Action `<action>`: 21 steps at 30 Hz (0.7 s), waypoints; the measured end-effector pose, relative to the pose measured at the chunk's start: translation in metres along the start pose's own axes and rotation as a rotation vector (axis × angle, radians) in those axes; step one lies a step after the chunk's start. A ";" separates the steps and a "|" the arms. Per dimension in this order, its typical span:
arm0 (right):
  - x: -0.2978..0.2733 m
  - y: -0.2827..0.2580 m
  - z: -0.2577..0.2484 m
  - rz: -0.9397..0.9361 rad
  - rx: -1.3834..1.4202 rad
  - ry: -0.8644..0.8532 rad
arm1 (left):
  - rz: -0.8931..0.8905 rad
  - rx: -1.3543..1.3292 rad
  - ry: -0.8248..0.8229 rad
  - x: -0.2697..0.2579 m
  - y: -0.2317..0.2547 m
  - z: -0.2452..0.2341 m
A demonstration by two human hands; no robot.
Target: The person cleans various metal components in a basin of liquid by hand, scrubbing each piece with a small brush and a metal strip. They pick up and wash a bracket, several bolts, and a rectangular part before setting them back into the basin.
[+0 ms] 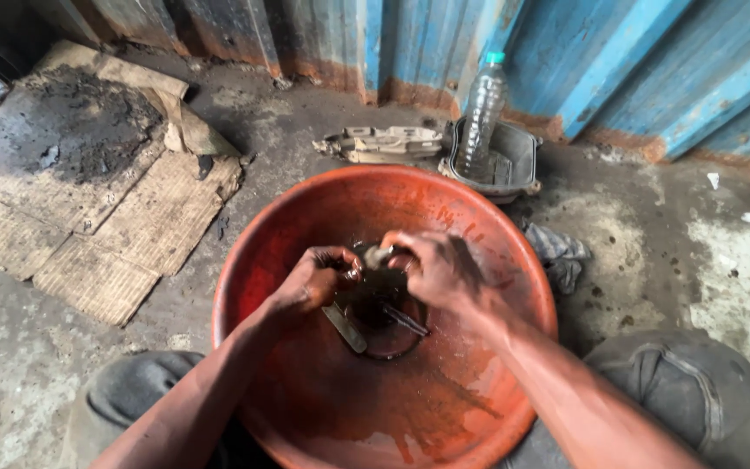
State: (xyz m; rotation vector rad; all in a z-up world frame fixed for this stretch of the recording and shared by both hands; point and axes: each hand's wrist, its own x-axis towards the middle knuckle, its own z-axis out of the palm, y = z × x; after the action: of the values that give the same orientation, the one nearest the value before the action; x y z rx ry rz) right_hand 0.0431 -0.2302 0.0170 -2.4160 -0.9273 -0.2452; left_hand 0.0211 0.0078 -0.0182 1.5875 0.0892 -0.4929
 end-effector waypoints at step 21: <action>0.007 -0.014 -0.003 0.016 0.097 -0.041 | -0.047 -0.078 -0.014 -0.005 0.003 0.005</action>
State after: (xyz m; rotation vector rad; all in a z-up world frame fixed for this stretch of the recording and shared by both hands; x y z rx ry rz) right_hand 0.0394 -0.2192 0.0272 -2.3469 -0.9161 -0.1417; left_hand 0.0165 0.0037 -0.0139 1.5076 0.1335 -0.5311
